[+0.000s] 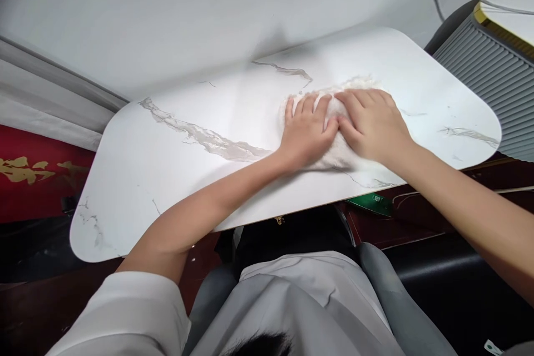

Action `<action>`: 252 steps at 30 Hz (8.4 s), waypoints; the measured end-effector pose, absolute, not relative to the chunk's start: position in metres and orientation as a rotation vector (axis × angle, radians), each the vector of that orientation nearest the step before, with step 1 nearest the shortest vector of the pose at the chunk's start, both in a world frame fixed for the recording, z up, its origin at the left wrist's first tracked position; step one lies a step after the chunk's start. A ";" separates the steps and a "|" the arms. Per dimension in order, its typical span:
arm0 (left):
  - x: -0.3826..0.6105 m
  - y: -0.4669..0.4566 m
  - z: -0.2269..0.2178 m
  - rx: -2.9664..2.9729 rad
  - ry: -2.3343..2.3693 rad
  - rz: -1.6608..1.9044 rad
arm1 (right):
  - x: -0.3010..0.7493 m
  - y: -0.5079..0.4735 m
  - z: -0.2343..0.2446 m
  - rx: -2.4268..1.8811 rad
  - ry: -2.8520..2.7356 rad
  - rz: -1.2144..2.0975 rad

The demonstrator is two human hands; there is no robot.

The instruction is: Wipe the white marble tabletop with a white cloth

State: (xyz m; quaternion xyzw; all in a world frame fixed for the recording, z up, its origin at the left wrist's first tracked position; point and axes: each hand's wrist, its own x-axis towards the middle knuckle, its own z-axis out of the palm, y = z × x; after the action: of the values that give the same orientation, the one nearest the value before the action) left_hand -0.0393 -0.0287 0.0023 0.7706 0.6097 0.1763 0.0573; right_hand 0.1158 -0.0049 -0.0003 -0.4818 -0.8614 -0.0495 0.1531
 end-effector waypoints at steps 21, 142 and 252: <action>-0.027 0.157 -0.002 2.163 1.900 0.736 | 0.115 0.180 0.008 -1.471 -2.403 0.002; 0.032 0.197 0.000 2.169 1.869 0.605 | 0.174 0.217 0.009 -1.707 -2.333 0.000; -0.141 -0.039 -0.001 2.130 2.049 0.646 | 0.007 0.007 -0.013 -1.221 -2.467 -0.076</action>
State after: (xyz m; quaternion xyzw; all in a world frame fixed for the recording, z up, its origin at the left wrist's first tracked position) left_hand -0.1414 -0.0388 -0.0008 0.7030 0.6760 0.2133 0.0580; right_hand 0.0066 0.0066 -0.0128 -0.4350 -0.8792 -0.0269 0.1926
